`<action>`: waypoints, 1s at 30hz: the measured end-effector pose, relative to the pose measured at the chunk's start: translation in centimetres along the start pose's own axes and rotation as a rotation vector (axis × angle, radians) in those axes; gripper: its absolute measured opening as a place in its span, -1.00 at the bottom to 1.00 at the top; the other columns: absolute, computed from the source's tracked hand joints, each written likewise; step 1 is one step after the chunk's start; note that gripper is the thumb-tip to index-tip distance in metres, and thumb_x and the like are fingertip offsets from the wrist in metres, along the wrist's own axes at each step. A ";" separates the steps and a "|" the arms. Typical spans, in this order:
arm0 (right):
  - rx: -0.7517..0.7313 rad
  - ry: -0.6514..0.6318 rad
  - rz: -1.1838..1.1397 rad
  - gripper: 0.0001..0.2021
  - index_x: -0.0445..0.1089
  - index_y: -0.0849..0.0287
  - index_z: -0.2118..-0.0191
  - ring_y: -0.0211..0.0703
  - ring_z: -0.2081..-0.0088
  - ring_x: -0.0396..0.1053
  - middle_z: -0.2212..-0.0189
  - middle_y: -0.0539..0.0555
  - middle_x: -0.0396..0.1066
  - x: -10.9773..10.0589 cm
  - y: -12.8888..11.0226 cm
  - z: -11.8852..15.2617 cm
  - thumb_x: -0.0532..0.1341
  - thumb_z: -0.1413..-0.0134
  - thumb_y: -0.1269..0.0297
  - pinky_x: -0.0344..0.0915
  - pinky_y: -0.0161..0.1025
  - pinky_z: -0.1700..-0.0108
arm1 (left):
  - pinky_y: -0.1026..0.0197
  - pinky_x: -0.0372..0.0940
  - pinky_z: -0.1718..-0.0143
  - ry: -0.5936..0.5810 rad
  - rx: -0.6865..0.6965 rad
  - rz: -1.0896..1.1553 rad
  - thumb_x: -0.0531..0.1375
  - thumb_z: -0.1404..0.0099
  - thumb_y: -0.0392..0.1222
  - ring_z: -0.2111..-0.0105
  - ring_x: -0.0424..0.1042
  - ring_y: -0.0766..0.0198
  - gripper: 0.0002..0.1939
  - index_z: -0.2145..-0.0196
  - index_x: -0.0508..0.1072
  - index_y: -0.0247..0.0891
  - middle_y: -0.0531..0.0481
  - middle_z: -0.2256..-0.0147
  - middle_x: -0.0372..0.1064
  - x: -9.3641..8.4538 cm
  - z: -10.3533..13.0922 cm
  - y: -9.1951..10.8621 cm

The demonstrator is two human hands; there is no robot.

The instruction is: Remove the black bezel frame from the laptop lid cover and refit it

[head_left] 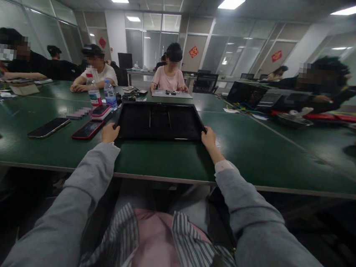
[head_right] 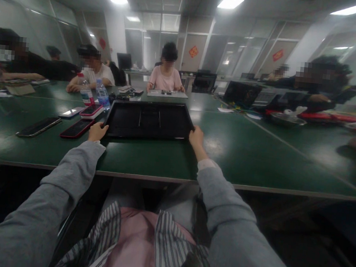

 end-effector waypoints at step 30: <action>-0.443 -0.494 0.345 -0.37 0.04 0.26 -0.46 0.08 -0.47 -0.11 -0.46 0.19 -0.03 10.1 -17.4 10.1 -0.20 -0.40 0.12 -0.15 0.09 -0.44 | -0.19 -0.06 -0.38 -0.135 0.619 -0.146 -0.08 -0.48 -0.15 -0.41 0.01 0.00 -0.44 -0.36 0.30 -0.17 -0.13 -0.41 0.08 6.8 7.2 14.9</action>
Point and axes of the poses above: each hand's wrist, its own z-axis away from the middle knuckle, its own x-axis out of the palm, y = z × x, the point moved 3 cm from there along -z, towards the middle knuckle
